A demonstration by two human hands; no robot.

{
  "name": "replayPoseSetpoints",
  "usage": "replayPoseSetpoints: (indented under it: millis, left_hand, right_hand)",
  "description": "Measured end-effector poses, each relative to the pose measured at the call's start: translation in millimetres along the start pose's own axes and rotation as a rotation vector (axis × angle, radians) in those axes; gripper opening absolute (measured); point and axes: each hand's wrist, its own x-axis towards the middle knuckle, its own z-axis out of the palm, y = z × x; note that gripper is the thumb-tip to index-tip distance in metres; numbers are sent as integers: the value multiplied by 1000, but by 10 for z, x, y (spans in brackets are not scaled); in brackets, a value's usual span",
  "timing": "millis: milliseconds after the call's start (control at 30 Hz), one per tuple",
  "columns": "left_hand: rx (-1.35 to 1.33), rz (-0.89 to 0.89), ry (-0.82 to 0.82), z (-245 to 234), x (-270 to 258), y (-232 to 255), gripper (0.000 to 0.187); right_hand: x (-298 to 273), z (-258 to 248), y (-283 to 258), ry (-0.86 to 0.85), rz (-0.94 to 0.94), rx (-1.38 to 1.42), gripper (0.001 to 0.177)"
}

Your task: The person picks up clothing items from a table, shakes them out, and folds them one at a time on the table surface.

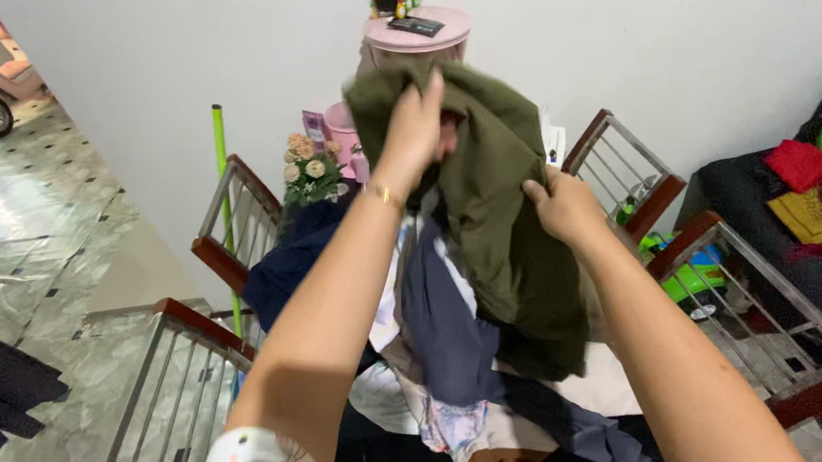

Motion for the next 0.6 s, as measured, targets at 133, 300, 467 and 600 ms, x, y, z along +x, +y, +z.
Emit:
replayPoseSetpoints:
  millis: [133, 300, 467, 600]
  left_hand:
    - [548, 13, 37, -215, -881, -933, 94]
    - [660, -73, -196, -98, -1739, -1110, 106]
    - [709, 119, 3, 107, -1857, -489, 95]
    - [446, 602, 81, 157, -1832, 205, 93]
  right_hand:
    - [135, -120, -134, 171, -13, 93, 33]
    - [484, -640, -591, 401, -155, 234, 25]
    - [958, -1365, -860, 640, -415, 287, 23]
    - [1093, -1520, -972, 546, -278, 224, 35]
